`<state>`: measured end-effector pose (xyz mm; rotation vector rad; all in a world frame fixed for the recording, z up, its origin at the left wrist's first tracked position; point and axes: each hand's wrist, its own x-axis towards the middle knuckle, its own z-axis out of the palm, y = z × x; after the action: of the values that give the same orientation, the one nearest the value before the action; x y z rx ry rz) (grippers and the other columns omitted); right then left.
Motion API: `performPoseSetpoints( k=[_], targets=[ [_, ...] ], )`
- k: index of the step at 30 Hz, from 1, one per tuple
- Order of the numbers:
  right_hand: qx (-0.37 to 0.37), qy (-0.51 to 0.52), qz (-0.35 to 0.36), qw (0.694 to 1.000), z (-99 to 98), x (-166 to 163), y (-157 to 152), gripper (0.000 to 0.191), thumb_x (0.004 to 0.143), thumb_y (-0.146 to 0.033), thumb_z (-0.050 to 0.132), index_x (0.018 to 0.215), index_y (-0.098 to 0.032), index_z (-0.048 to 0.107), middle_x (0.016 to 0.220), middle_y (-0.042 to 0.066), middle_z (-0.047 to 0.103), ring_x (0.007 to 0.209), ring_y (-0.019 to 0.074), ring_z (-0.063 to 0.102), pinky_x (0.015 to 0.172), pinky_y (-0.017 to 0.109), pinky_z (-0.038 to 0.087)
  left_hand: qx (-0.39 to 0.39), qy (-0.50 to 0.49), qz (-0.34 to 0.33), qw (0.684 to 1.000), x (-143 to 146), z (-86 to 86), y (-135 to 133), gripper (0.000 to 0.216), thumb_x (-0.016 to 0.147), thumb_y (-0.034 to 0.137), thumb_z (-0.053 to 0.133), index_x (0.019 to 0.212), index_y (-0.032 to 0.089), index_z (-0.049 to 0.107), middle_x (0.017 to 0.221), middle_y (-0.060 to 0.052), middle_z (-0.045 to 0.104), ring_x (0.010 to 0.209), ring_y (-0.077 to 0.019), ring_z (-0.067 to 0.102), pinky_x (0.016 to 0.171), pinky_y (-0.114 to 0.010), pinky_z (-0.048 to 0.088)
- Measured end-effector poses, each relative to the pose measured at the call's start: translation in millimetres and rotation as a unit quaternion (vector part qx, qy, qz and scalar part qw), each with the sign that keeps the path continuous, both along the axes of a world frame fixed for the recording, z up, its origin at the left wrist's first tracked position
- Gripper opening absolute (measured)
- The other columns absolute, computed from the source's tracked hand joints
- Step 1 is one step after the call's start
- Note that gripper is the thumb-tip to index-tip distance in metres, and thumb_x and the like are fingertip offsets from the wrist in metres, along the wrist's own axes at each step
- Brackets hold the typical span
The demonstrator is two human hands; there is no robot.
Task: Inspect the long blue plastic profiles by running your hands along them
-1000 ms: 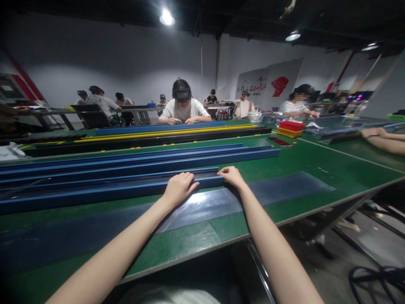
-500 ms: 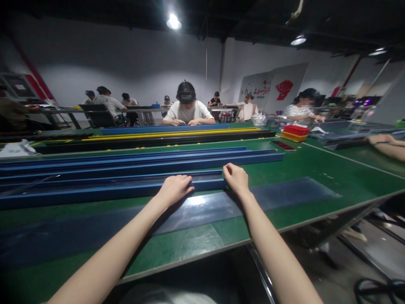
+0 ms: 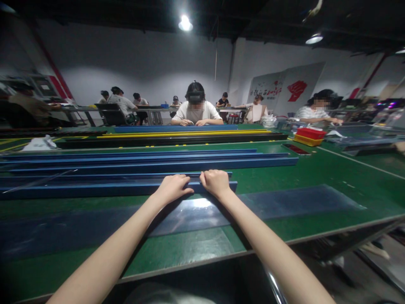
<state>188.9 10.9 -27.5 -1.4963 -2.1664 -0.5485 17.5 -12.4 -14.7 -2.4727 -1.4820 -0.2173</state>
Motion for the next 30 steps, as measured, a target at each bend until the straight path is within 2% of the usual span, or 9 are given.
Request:
performPoseSetpoints(
  k=[6,14,30],
  targets=[
    [-0.041,-0.01,-0.004,0.999,-3.7,-11,2,0.046,0.086,-0.031,0.031,0.068,-0.013,0.07,0.073,0.013,0.069,0.062,0.0177,0.06,0.051,0.026,0.027,0.007,-0.003,-0.011,1.0,-2,-2.6,2,0.029,0.078,0.047,0.054,0.083,0.019,0.061,0.086,-0.005,0.064,0.083,-0.0194,0.06,0.064,-0.026,0.042],
    [-0.002,0.025,-0.041,0.999,-11.2,-5,0,0.04,0.085,-0.028,0.033,0.066,-0.015,0.067,0.07,0.009,0.067,0.065,0.016,0.06,0.049,0.026,0.024,0.012,-0.007,-0.018,1.0,-2,-4.8,2,0.03,0.08,0.047,0.051,0.084,0.019,0.062,0.087,-0.005,0.063,0.084,-0.019,0.059,0.064,-0.026,0.042],
    [-0.011,0.013,-0.014,1.0,-5.1,2,2,0.044,0.085,-0.028,0.033,0.064,-0.014,0.069,0.066,0.01,0.066,0.059,0.0145,0.056,0.05,0.025,0.024,0.026,0.0,-0.024,0.999,-1,-4.8,1,0.032,0.078,0.048,0.054,0.084,0.017,0.061,0.086,-0.006,0.062,0.084,-0.0199,0.058,0.067,-0.028,0.042]
  ],
)
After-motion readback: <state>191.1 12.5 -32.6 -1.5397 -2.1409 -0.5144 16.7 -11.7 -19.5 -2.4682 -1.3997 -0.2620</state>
